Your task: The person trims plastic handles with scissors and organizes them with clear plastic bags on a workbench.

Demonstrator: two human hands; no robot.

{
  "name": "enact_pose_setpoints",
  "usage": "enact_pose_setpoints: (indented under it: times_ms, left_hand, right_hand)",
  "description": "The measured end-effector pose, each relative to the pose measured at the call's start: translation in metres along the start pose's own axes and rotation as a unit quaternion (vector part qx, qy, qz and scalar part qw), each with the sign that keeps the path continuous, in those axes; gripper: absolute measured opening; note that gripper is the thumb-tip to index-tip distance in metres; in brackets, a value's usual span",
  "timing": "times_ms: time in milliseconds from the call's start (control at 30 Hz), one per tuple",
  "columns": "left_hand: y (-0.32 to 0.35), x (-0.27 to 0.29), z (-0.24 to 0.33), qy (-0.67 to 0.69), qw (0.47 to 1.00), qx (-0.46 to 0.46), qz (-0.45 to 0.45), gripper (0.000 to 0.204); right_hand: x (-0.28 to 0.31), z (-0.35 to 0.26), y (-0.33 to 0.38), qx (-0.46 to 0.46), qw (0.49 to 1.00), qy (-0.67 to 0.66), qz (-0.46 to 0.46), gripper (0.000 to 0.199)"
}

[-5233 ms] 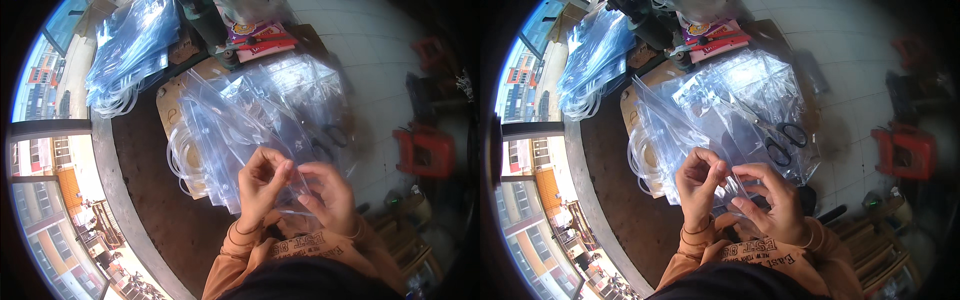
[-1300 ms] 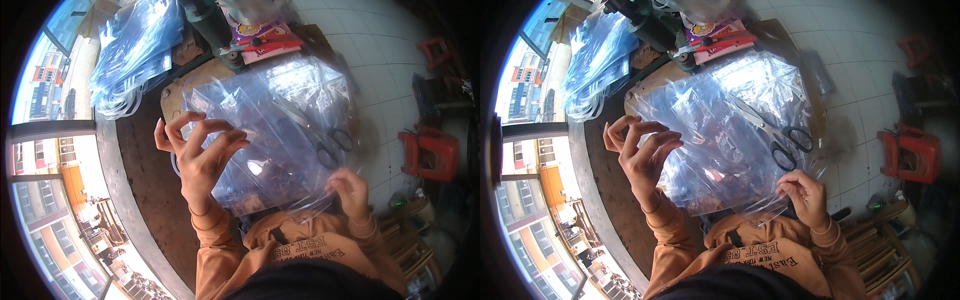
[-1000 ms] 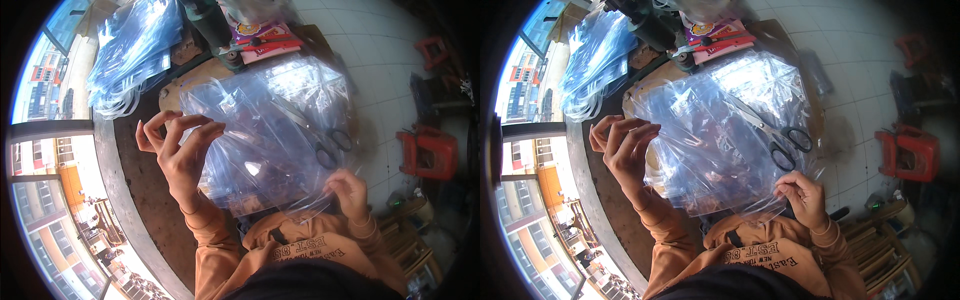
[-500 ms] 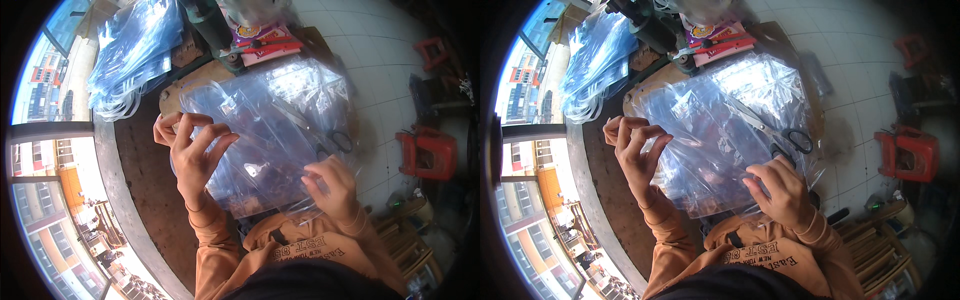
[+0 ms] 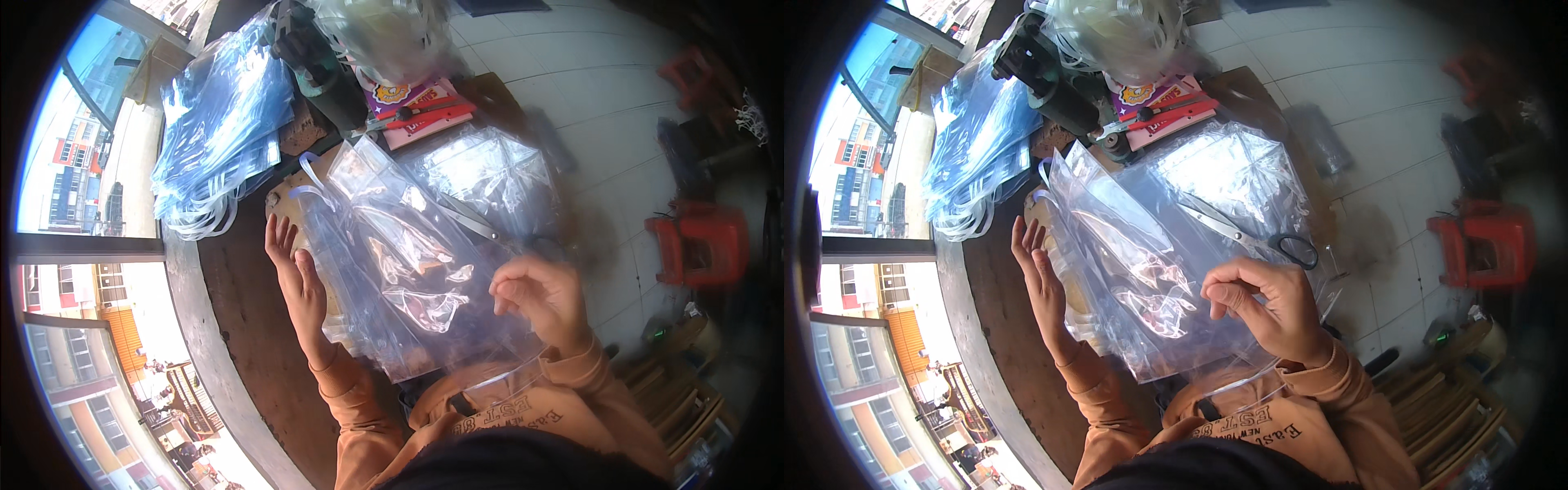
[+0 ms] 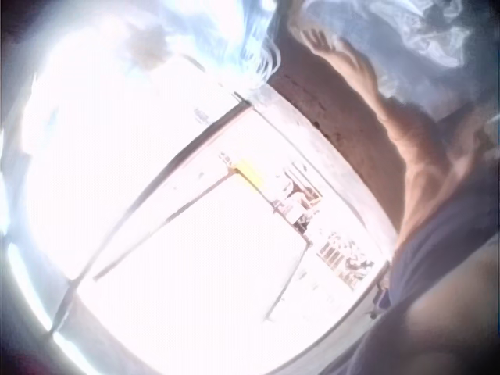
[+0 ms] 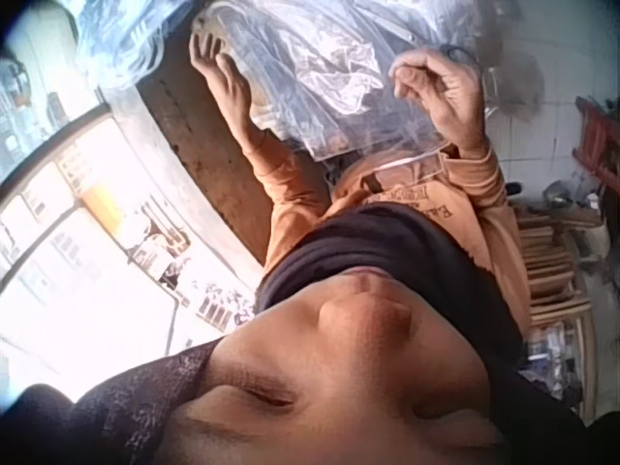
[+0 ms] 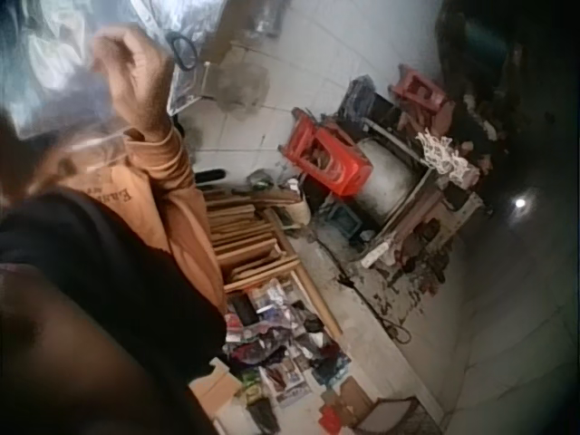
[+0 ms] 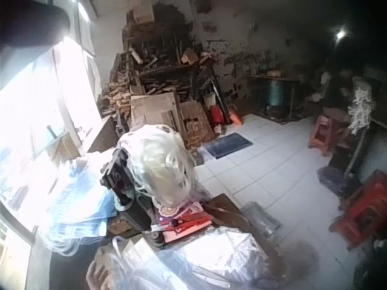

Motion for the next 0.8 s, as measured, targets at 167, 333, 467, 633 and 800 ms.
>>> enact_pose_setpoints:
  times_ms: [167, 333, 467, 633, 800]
  left_hand:
    - [0.008, -0.01, 0.009, -0.017, 0.998, -0.006, -0.056, 0.072]
    - [0.018, -0.032, 0.015, 0.146, 0.979, 0.071, -0.125, 0.081]
    - [0.042, -0.064, -0.001, 0.293, 0.909, 0.23, -0.187, 0.09]
    - [0.09, -0.098, 0.012, 0.507, 0.764, 0.301, -0.263, 0.101]
    - [0.137, -0.103, 0.021, 0.64, 0.651, 0.243, -0.33, 0.114]
  right_hand:
    - [0.011, 0.003, -0.006, -0.077, 0.963, -0.255, -0.028, 0.018]
    - [0.007, 0.006, -0.008, -0.074, 0.946, -0.312, -0.055, 0.02]
    - [-0.003, 0.0, -0.011, -0.036, 0.915, -0.394, -0.084, 0.022]
    - [-0.012, -0.011, -0.013, -0.015, 0.842, -0.526, -0.118, 0.025]
    - [-0.025, -0.006, -0.015, -0.043, 0.83, -0.541, -0.129, 0.025]
Point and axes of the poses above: each hand's wrist, its own y-axis away from the middle knuckle, its own x-axis out of the back of the hand, z = x × y, the point moved 9 cm from there along -y, towards the middle knuckle, and after that the axes turned 5 degrees about -y, right-handed, at the moved point
